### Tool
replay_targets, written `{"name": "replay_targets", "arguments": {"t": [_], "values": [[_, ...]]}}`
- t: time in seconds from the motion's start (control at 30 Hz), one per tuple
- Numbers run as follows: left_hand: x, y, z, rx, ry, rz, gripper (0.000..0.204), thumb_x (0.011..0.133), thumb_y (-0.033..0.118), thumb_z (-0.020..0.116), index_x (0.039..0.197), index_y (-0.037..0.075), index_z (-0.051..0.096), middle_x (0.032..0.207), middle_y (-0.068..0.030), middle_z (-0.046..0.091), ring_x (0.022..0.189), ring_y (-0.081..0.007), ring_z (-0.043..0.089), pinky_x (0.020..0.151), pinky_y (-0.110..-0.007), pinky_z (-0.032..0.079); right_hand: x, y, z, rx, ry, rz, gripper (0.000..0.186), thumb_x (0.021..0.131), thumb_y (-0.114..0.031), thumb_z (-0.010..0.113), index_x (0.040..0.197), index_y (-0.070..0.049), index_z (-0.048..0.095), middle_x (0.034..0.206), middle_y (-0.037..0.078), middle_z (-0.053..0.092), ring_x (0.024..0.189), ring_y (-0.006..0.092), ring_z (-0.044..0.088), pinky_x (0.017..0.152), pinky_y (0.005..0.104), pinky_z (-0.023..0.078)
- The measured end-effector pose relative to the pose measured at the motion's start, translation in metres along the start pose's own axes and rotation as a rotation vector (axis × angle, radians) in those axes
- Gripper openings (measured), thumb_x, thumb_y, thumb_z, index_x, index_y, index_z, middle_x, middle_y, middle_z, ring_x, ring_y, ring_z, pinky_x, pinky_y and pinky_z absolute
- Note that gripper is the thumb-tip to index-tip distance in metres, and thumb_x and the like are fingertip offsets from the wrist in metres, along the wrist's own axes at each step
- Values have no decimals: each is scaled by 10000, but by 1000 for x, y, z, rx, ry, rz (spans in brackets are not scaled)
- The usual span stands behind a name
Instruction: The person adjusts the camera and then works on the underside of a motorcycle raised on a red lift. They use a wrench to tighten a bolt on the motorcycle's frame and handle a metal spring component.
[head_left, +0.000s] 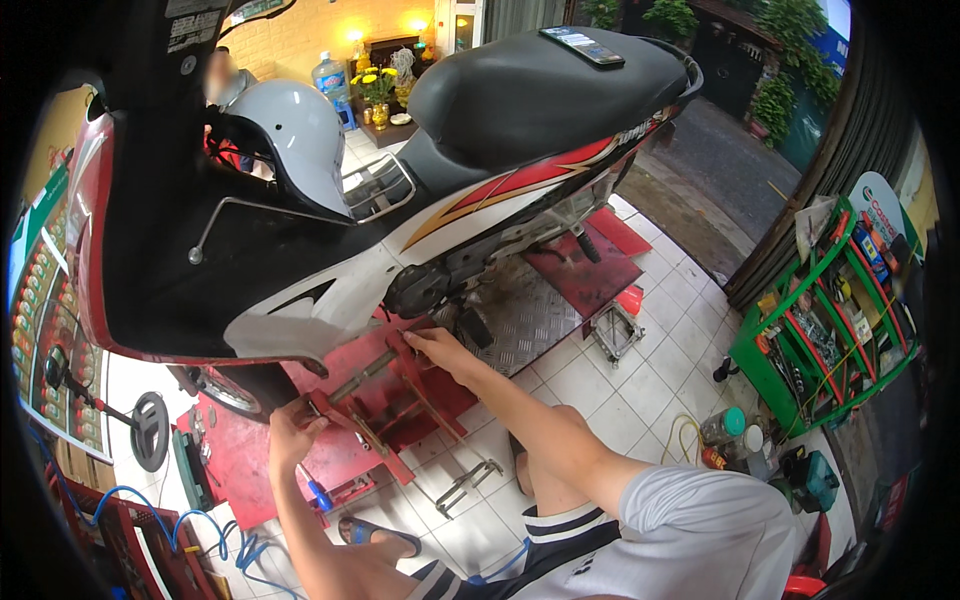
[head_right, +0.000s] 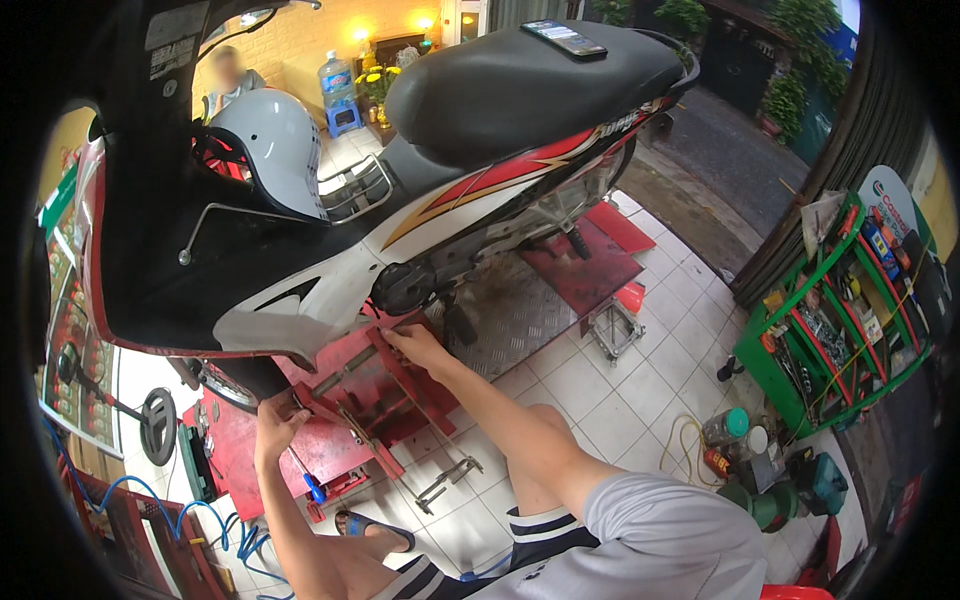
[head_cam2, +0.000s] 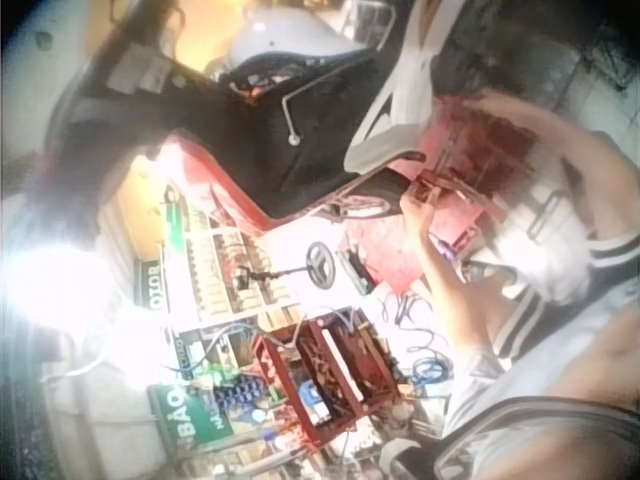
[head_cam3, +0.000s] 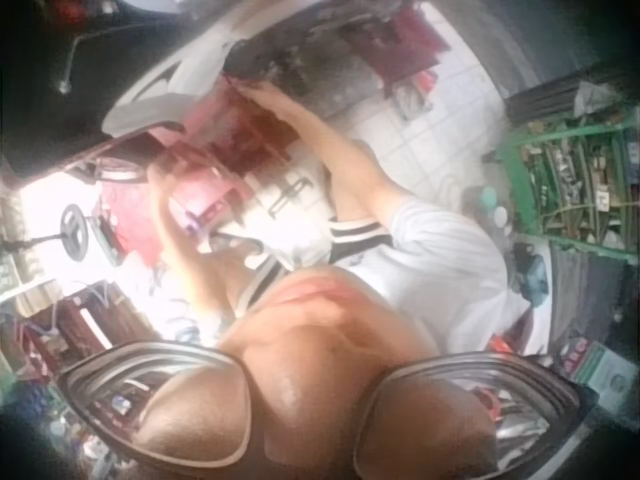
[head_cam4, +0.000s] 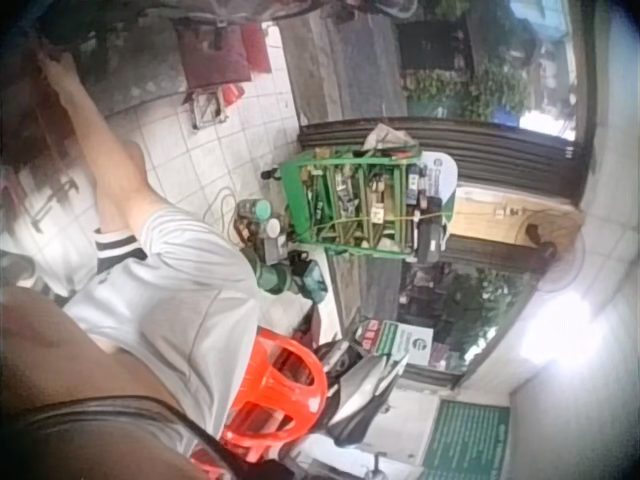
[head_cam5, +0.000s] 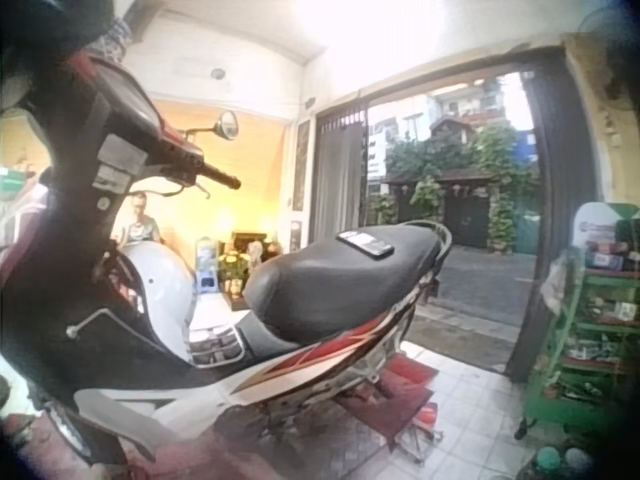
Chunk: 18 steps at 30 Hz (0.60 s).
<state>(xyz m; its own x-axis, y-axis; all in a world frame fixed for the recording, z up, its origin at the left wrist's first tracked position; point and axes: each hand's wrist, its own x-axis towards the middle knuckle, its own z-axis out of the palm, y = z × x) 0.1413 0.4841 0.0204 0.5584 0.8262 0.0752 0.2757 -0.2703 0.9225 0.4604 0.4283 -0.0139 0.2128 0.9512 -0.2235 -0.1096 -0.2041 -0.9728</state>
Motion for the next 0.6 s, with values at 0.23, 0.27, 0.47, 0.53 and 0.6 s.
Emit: {"name": "replay_targets", "arguments": {"t": [0.23, 0.27, 0.47, 0.53, 0.6], "values": [[-1, -11, 3, -14, 32, 35, 541, 698, -104, 674, 1211, -94, 503, 1090, -155, 625, 991, -216, 636, 867, -328, 517, 2, -1, 1, -32, 30, 20, 393, 918, -426, 585, 976, -45, 660, 792, 3, 587, 711, 91, 541, 634, 268, 462], [-2, -8, 4, -2, 25, 32, 553, 695, -108, 677, 1218, -98, 498, 1116, -162, 616, 1009, -224, 630, 886, -336, 508, 1, -1, 2, -39, 39, 17, 390, 917, -425, 584, 966, -45, 657, 787, 2, 588, 706, 89, 541, 631, 269, 460], [-5, 0, 8, 126, 77, 113, 605, 643, -92, 726, 1207, -94, 508, 1112, -181, 610, 995, -258, 636, 885, -343, 505, -2, -2, 3, -22, 42, -10, 392, 917, -421, 579, 997, -47, 665, 789, -2, 591, 700, 91, 551, 638, 264, 465], [-5, -3, 7, 144, 96, 128, 595, 634, -80, 740, 1189, -94, 525, 1102, -183, 613, 980, -263, 640, 871, -342, 509, -2, -3, 5, -17, 42, -11, 393, 918, -419, 578, 1014, -48, 667, 791, -3, 593, 701, 93, 557, 641, 261, 467], [-3, -4, 6, 161, 104, 135, 562, 636, -71, 744, 1162, -99, 547, 1099, -187, 620, 977, -259, 643, 866, -342, 511, 0, -1, 5, -7, 44, -3, 394, 918, -416, 579, 1028, -49, 669, 794, -3, 595, 705, 96, 562, 645, 259, 470]]}}
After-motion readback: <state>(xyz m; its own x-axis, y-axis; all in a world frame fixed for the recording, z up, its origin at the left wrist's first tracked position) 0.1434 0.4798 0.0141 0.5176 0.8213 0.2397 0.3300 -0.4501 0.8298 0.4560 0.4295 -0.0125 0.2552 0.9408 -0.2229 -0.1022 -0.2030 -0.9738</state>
